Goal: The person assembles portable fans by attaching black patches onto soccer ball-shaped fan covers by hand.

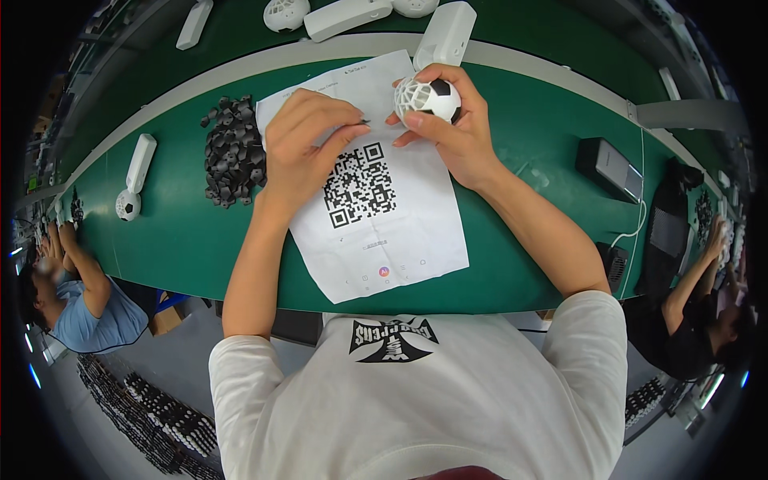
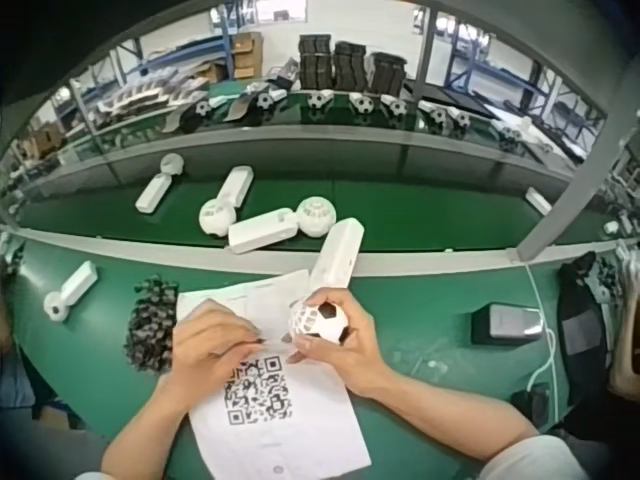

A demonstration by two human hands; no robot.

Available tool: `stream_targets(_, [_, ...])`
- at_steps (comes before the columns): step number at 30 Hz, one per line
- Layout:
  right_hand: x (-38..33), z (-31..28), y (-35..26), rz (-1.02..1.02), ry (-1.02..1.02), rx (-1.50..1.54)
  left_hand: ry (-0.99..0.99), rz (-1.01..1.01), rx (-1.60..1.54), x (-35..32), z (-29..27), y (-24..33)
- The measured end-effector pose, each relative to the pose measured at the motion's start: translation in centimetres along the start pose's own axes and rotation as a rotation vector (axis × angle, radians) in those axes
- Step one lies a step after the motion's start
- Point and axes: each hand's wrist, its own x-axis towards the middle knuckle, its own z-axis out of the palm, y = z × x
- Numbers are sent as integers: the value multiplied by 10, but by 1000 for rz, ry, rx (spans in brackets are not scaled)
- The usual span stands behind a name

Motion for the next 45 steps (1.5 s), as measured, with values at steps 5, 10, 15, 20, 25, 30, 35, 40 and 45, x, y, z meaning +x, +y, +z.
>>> stream_targets(5, [4, -3, 7, -87, -26, 126, 29, 96, -47, -7, 13, 5])
stream_targets(10, [2, -7, 15, -127, -91, -4, 37, 245, -28, -7, 13, 12])
stream_targets(15, [2, -8, 13, -79, -132, 18, 33, 198, -74, -8, 14, 12])
stream_targets(20, [0, -7, 14, -82, -186, -3, 68, 129, -194, -12, 24, 9])
stream_targets(25, [2, -7, 14, -107, -229, -6, 66, -138, -394, -16, 28, 17])
stream_targets(30, [1, -1, 10, -123, -247, 24, 71, -126, -391, -21, 33, 17])
stream_targets(35, [-2, -4, 13, -114, -217, -36, -26, -341, -573, -23, 25, 21])
stream_targets(40, [-1, -9, 12, -108, -212, -109, -50, -403, -590, -16, 18, 21])
stream_targets(45, [-2, -6, 12, -156, -223, -163, -89, -393, -552, -12, 9, 16])
